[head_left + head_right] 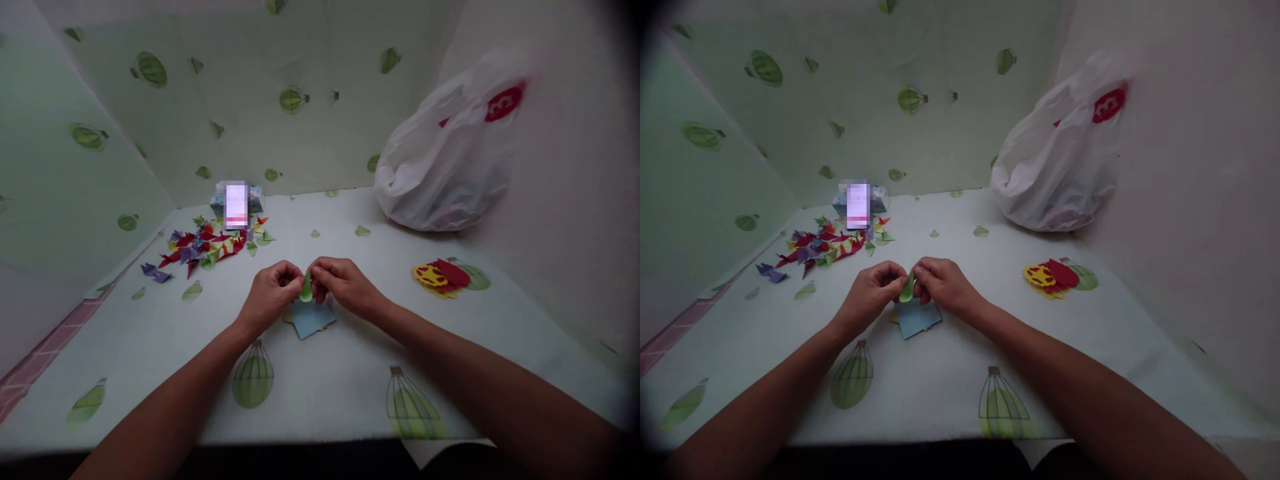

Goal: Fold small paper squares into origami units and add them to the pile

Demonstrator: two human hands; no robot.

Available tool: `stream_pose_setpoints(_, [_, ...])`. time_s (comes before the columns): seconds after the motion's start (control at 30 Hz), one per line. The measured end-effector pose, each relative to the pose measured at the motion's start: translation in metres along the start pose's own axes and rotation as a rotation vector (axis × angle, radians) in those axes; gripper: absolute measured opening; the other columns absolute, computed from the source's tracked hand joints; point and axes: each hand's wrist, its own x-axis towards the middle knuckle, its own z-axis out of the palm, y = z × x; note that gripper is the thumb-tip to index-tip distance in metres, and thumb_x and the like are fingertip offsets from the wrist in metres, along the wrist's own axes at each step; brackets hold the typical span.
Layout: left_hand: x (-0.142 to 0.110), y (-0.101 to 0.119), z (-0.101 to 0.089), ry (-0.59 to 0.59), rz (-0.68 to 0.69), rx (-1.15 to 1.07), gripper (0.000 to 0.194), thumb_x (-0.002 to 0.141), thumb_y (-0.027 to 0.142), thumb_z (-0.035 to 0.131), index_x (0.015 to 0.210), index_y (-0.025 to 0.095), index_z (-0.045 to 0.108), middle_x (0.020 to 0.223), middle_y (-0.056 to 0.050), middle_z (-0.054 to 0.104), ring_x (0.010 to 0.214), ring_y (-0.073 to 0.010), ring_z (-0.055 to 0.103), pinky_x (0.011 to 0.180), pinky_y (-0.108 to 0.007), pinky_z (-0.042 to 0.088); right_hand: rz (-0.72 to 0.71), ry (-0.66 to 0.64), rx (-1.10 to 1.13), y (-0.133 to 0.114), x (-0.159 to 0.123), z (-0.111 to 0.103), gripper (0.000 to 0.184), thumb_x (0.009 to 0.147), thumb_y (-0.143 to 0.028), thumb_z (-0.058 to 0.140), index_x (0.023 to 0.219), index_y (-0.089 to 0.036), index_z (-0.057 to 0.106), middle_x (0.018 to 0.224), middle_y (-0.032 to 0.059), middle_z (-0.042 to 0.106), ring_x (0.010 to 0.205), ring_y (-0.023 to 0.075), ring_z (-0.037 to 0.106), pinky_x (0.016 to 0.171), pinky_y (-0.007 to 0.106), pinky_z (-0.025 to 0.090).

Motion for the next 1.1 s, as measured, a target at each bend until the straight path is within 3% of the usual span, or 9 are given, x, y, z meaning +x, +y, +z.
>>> stream_pose_setpoints(0.23, [-0.0004, -0.0019, 0.0016, -0.033, -0.018, -0.113, 0.016, 0.078, 0.031, 0.066, 0.078, 0.015, 0.063, 0.065, 0.001, 0.059, 0.059, -0.0107, 0.054, 0.054, -0.023, 0.046, 0.019, 0.055, 0.029, 0.0015, 0.0004, 0.0016, 0.009, 0.084, -0.022, 0.058, 0.076, -0.017, 0.057, 0.061, -0.0015, 0.062, 0.054, 0.0107, 0.061, 0.054, 0.023, 0.049])
stream_pose_setpoints(0.47, [-0.0001, -0.0036, 0.0005, -0.023, -0.03, -0.085, 0.016, 0.078, 0.031, 0.066, 0.078, 0.016, 0.062, 0.062, 0.003, 0.057, 0.056, -0.0104, 0.052, 0.051, -0.023, 0.048, -0.022, 0.005, -0.014, 0.0026, 0.0015, 0.0002, 0.018, 0.09, -0.026, 0.05, 0.077, -0.017, 0.059, 0.064, -0.0001, 0.063, 0.054, 0.0111, 0.062, 0.055, 0.025, 0.05])
stream_pose_setpoints(0.7, [0.0013, -0.0039, 0.0012, -0.029, -0.017, -0.181, 0.019, 0.08, 0.034, 0.067, 0.079, 0.015, 0.063, 0.065, 0.002, 0.056, 0.058, -0.0088, 0.051, 0.051, -0.02, 0.045, 0.027, 0.014, 0.076, 0.0003, 0.0013, 0.0014, 0.012, 0.087, -0.024, 0.055, 0.079, -0.016, 0.059, 0.063, -0.0015, 0.062, 0.054, 0.0101, 0.061, 0.055, 0.023, 0.049])
stream_pose_setpoints(1.1, [-0.0002, -0.0015, 0.0013, -0.018, -0.011, -0.132, 0.019, 0.078, 0.033, 0.067, 0.077, 0.015, 0.061, 0.063, 0.003, 0.056, 0.056, -0.0096, 0.051, 0.05, -0.021, 0.045, 0.031, 0.011, 0.104, -0.001, -0.0001, 0.0006, 0.014, 0.087, -0.027, 0.059, 0.077, -0.016, 0.06, 0.063, -0.0011, 0.064, 0.055, 0.0102, 0.061, 0.055, 0.023, 0.049])
